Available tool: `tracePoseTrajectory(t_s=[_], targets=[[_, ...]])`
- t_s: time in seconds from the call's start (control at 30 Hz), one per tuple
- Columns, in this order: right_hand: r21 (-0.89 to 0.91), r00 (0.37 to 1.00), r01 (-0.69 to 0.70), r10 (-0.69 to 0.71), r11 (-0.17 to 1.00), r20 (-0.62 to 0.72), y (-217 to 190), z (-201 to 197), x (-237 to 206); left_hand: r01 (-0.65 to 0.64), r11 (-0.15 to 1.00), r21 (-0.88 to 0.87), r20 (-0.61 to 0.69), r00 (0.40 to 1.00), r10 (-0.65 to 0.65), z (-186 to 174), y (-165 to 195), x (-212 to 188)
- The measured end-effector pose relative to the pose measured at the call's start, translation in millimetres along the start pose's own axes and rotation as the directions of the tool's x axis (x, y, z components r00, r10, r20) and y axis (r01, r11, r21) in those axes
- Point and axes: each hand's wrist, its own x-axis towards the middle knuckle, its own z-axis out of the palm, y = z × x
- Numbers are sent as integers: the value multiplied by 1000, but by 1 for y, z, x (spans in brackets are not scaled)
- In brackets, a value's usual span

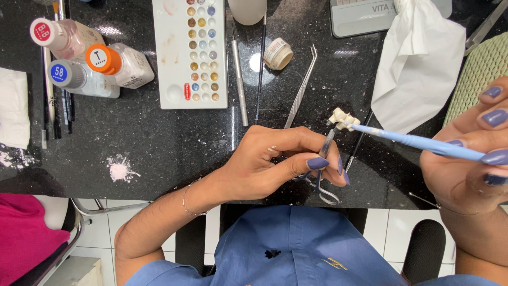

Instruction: The person holds a dental bridge clamped in a hemostat and uses a blue-handled instrument to apply and shape porcelain material onto the crowns, working over a black bench with a shade guide, powder bottles, and brushes. They reposition the prosthesis and continue building up material on the tooth surfaces.

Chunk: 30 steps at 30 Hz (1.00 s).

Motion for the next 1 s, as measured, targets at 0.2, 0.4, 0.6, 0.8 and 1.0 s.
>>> tracePoseTrajectory(t_s=[0.2,0.4,0.6,0.8,1.0], targets=[[-11,1000,-18,18,1000,7,-3,0,3,-3,1000,-8,5,1000,3,0,-2,0],[-2,999,-39,39,999,-26,-4,2,3,0,1000,-18,4,1000,0,0,-3,-1],[12,991,-130,131,991,-17,-11,3,5,-7,1000,-15,5,1000,7,-1,-3,0],[-10,998,-29,29,1000,-47,-5,7,5,-2,1000,-22,2,1000,2,0,-2,0],[7,996,-88,88,996,-4,-7,0,1,-7,1000,-11,3,1000,7,-1,-3,0]])
